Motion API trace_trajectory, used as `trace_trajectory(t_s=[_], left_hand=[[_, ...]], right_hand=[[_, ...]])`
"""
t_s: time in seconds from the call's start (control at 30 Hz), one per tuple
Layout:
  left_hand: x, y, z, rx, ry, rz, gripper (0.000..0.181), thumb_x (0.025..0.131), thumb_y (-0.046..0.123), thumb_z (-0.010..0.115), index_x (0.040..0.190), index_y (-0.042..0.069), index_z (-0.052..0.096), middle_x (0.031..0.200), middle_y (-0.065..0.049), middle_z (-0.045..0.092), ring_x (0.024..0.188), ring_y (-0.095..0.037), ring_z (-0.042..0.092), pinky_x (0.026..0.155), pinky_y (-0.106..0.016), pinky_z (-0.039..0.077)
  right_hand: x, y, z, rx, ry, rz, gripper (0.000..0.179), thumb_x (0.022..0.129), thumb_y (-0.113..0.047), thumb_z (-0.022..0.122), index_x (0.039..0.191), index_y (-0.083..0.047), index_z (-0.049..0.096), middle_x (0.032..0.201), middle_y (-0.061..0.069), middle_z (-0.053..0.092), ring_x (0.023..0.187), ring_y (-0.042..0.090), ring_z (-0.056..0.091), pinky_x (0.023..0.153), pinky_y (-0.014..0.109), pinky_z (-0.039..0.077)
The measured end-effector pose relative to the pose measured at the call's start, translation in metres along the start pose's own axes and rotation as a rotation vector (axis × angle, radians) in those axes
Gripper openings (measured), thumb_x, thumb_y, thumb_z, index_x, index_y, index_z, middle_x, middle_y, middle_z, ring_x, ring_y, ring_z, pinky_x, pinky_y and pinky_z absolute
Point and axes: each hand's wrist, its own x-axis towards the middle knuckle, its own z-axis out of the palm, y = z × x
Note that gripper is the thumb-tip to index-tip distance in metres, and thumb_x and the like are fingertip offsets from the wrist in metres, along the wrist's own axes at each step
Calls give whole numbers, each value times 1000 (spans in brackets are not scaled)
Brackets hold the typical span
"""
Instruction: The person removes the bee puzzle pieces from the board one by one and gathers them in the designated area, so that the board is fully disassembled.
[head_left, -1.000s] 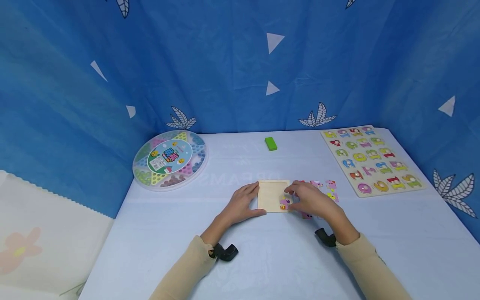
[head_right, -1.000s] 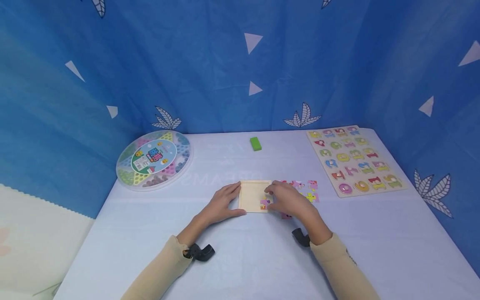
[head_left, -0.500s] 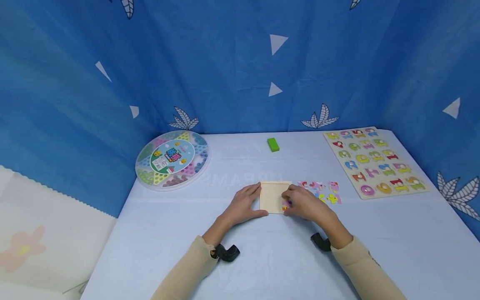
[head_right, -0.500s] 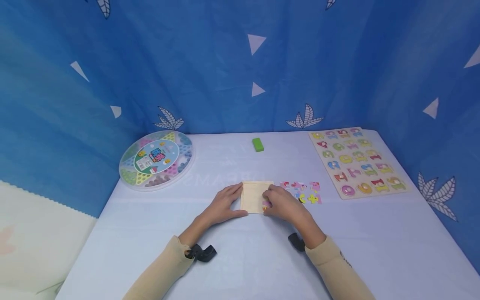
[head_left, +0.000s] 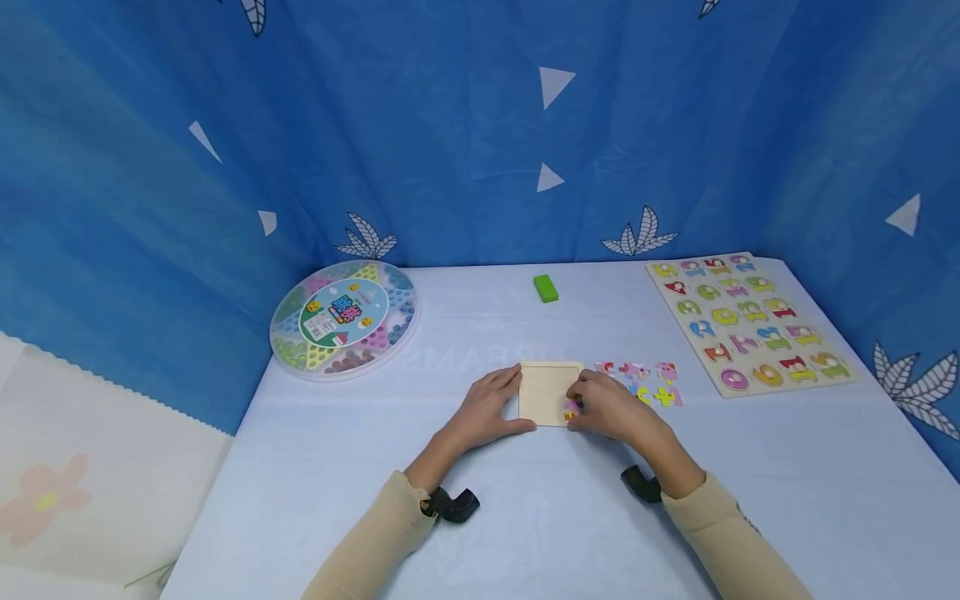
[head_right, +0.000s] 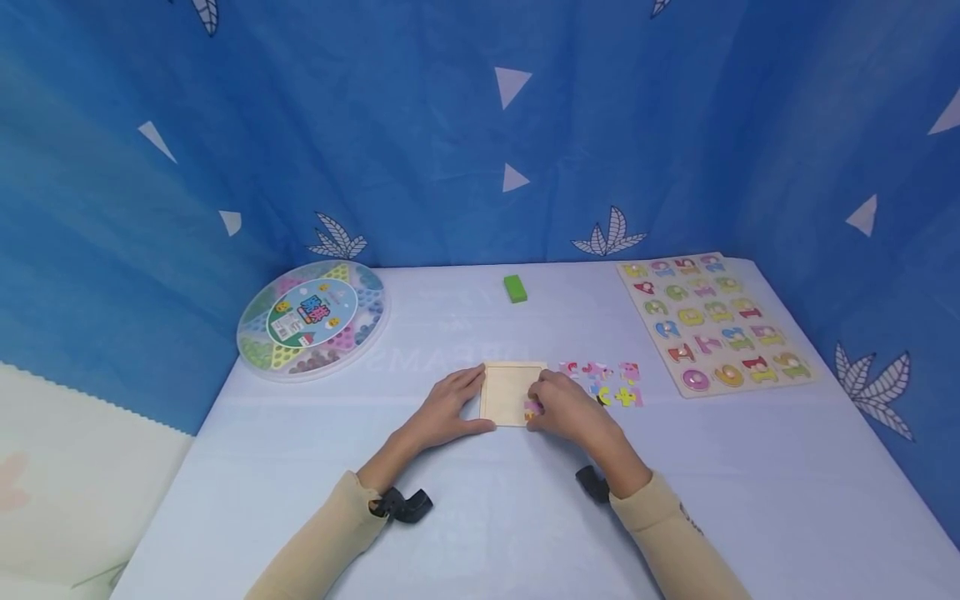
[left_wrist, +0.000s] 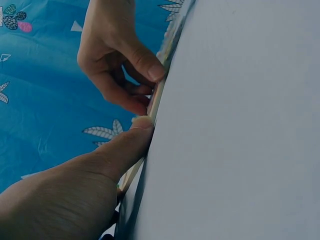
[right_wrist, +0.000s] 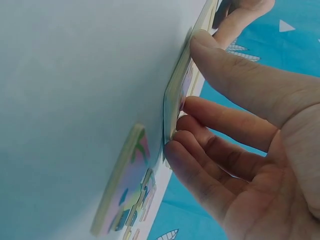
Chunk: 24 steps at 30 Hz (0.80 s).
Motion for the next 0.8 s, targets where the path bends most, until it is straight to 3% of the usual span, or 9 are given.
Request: trace_trajectory(t_s=[0.23, 0.5, 0.8], left_hand=[[0, 1, -1, 0, -2, -1, 91, 87, 56, 65, 152, 5, 29, 162, -6, 25, 148, -26, 27, 117, -49, 28], [1, -1, 1, 6, 1, 8, 91, 86, 57, 65, 153, 6, 29, 162, -6, 25, 148, -27, 28, 117, -49, 28], [0, 2, -2, 7, -2, 1, 91, 86, 56, 65, 152, 5, 30, 162, -6, 26, 147, -26, 28, 116, -50, 29]], right_hand=[[0, -1, -1, 15, -1, 26, 43, 72, -23, 87, 105, -5, 66, 93, 4, 59, 85, 19, 51, 76, 33, 50], [-2, -2, -4, 60, -7, 5, 43, 71, -14, 87, 108, -4, 68, 92, 3, 63, 83, 17, 52, 79, 34, 52], [-1, 2, -6, 125, -23, 22, 42, 71, -9, 86, 108, -2, 69, 86, 2, 62, 78, 16, 52, 72, 31, 49]])
